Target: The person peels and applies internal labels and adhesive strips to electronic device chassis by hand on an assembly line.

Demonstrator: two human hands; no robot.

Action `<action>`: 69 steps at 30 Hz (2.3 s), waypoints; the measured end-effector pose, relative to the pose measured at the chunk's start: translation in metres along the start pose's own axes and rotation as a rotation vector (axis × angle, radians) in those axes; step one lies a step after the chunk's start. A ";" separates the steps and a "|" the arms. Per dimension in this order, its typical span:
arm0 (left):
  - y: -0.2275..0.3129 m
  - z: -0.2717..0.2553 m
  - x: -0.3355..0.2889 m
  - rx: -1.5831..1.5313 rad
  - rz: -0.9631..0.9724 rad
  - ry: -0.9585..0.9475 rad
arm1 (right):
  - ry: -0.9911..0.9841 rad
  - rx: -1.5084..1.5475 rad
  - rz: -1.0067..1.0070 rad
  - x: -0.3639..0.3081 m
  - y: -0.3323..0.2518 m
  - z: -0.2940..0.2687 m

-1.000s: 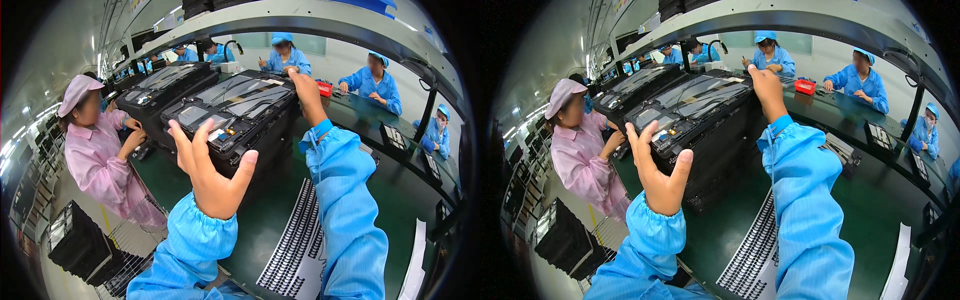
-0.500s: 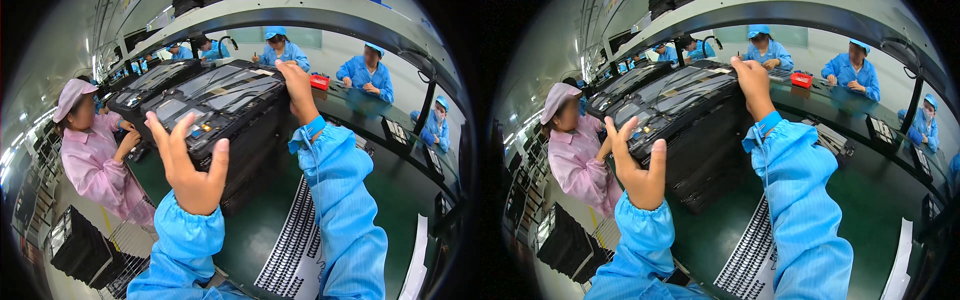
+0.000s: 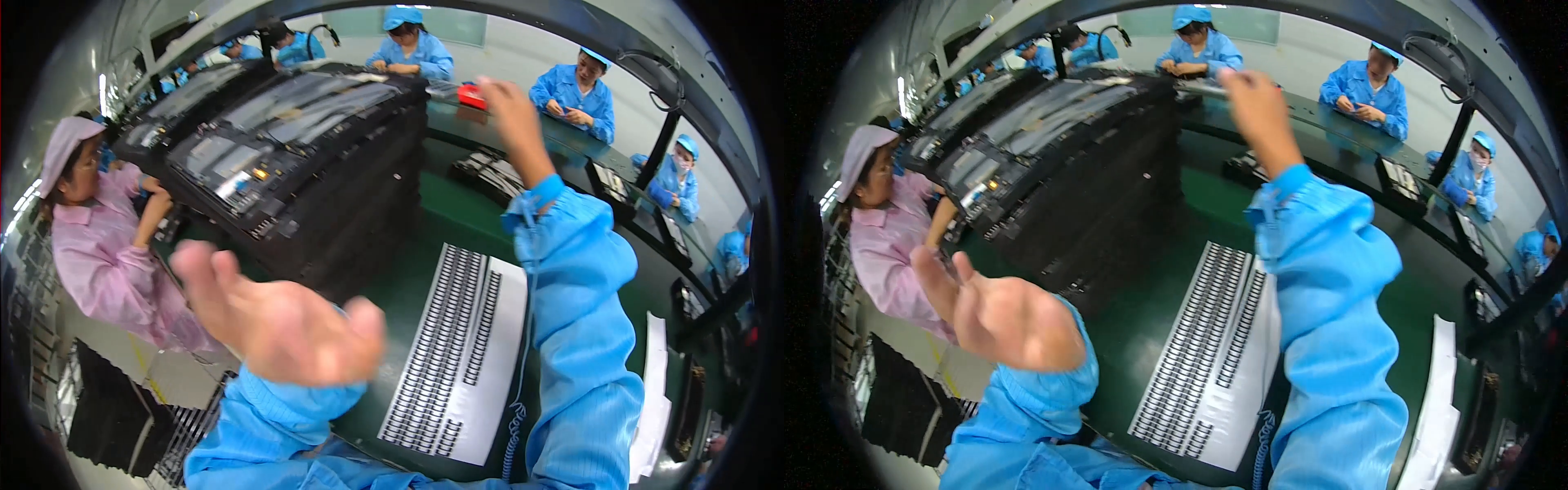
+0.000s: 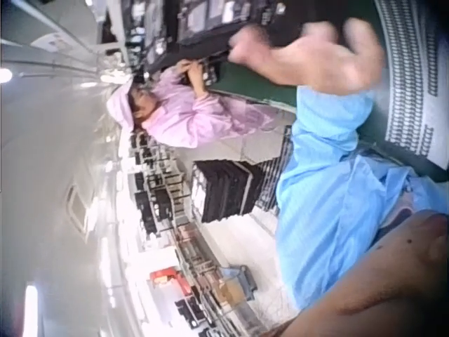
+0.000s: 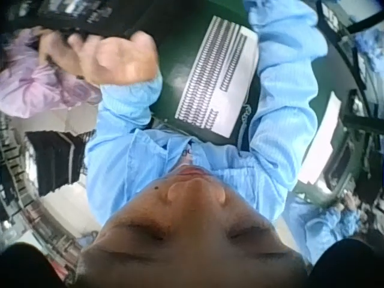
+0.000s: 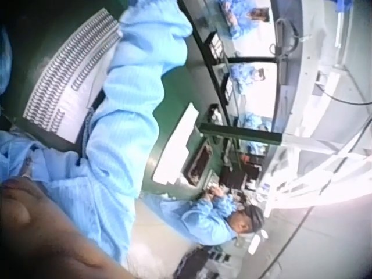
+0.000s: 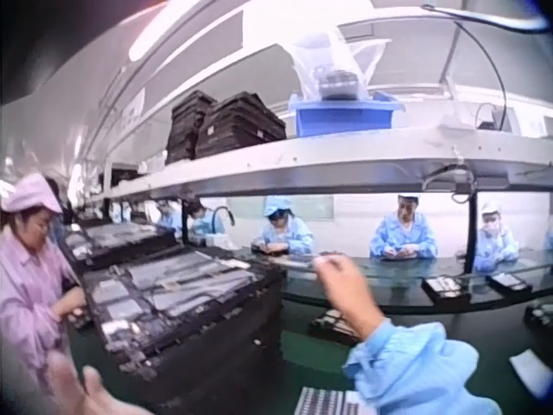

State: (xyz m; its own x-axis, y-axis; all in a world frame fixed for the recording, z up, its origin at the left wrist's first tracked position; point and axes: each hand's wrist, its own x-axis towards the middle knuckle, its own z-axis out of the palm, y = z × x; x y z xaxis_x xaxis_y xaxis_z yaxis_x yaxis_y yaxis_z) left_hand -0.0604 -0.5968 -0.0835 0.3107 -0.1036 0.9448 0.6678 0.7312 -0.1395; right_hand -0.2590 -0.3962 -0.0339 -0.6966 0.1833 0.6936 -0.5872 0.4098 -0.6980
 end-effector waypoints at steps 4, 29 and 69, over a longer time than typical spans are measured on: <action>0.033 0.067 -0.016 -0.325 -0.166 -0.613 | 0.029 -0.238 0.241 -0.020 0.082 -0.125; -0.087 0.295 -0.228 0.029 -1.174 -1.430 | 0.269 -0.370 0.679 -0.085 0.202 -0.140; 0.065 0.106 0.019 -0.368 -0.461 -0.117 | 0.515 1.137 0.229 -0.132 -0.097 -0.224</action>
State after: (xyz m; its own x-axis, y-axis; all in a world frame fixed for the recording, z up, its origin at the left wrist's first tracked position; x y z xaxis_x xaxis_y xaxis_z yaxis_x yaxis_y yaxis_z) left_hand -0.0824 -0.4797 -0.0435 -0.1294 -0.2643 0.9557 0.9127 0.3451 0.2190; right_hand -0.0174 -0.2598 -0.0180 -0.7384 0.5781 0.3474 -0.6744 -0.6259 -0.3918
